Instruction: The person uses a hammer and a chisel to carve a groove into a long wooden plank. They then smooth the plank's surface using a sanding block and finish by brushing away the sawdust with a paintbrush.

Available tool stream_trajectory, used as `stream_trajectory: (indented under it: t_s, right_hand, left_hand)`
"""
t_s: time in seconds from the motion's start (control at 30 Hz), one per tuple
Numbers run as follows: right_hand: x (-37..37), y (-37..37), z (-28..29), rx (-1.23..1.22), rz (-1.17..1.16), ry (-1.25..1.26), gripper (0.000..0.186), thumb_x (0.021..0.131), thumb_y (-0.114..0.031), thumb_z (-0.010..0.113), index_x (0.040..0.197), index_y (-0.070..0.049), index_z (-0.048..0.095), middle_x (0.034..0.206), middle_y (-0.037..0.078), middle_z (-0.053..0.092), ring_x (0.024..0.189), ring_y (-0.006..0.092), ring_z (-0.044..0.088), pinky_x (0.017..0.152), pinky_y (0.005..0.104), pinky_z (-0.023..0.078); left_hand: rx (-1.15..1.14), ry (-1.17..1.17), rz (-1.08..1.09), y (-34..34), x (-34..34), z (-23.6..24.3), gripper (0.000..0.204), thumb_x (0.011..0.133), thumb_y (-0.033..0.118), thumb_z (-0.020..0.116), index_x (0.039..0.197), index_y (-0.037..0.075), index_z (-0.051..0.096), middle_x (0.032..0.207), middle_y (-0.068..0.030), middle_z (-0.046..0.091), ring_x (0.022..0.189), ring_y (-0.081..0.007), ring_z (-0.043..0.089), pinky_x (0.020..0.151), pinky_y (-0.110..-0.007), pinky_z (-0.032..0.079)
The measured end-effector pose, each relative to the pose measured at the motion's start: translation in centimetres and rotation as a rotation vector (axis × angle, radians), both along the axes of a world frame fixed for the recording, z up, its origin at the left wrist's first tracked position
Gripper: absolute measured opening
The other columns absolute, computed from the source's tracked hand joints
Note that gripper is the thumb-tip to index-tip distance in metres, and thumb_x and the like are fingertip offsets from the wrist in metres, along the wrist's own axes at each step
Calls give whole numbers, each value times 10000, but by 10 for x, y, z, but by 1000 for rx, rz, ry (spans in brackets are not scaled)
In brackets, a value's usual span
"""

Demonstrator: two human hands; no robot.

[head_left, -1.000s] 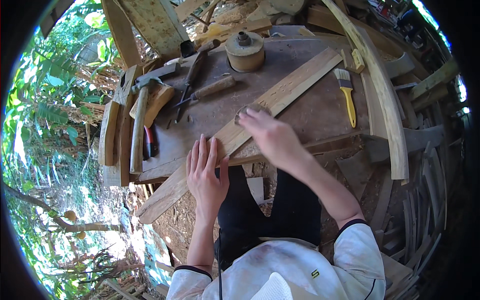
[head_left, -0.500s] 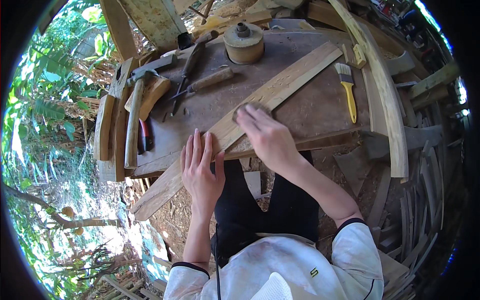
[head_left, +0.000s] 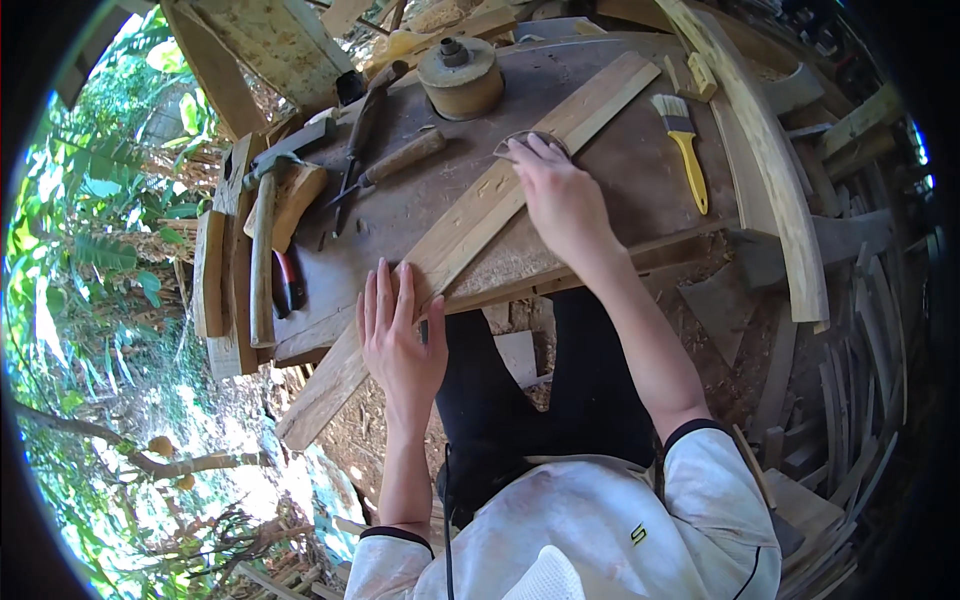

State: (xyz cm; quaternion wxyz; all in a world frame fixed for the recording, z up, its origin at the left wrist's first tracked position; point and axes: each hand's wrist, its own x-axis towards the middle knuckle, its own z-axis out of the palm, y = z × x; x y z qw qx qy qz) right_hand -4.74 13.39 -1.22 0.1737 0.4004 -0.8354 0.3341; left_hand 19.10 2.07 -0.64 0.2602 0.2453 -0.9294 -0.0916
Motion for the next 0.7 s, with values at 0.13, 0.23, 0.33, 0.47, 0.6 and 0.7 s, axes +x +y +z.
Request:
stream_trajectory:
  t_s: [0.13, 0.23, 0.33, 0.47, 0.6, 0.7]
  right_hand:
    - [2, -1, -2, -83, 29, -103, 279, 1029, -150, 582, 1244, -13, 694, 1227, 236, 724, 1225, 360, 670, 996, 462, 575]
    - [5, -2, -1, -120, 22, -180, 280, 1033, -157, 579, 1237, -4, 695, 1236, 250, 715, 1224, 373, 664, 997, 471, 570]
    - [7, -2, -1, -143, 16, -181, 275, 1033, -159, 580, 1224, -3, 702, 1239, 257, 712, 1224, 373, 664, 1001, 472, 568]
    - [5, -1, -4, -153, 21, -149, 273, 1031, -164, 585, 1218, -6, 707, 1250, 262, 706, 1228, 368, 666, 1013, 464, 563]
    - [3, 0, -7, -155, 18, -156, 272, 1029, -164, 590, 1218, -9, 709, 1263, 264, 701, 1235, 367, 663, 1024, 458, 559]
    - [2, -1, -5, -155, 21, -178, 272, 1031, -163, 588, 1221, -12, 709, 1268, 256, 701, 1238, 369, 660, 1025, 458, 558]
  left_hand:
    - [46, -23, -59, -1, -13, 9, 488, 974, 275, 724, 1412, 68, 663, 1548, -230, 534, 1479, -441, 434, 1211, -516, 346]
    - [110, -46, -189, 1, -45, 12, 511, 975, 310, 728, 1422, 71, 656, 1565, -246, 508, 1489, -463, 406, 1222, -521, 324]
    - [69, -87, -216, 3, -69, 11, 582, 979, 383, 715, 1464, 76, 619, 1602, -285, 433, 1511, -463, 361, 1238, -522, 294]
    - [22, -131, -230, 5, -84, 9, 641, 979, 439, 704, 1497, 81, 587, 1633, -302, 367, 1521, -461, 338, 1238, -524, 293]
    - [27, -148, -246, 7, -94, 10, 680, 979, 472, 697, 1510, 68, 568, 1643, -300, 348, 1512, -469, 345, 1239, -524, 293]
    - [34, -131, -255, 7, -100, 11, 714, 968, 472, 706, 1504, 27, 553, 1626, -327, 346, 1504, -491, 344, 1239, -537, 288]
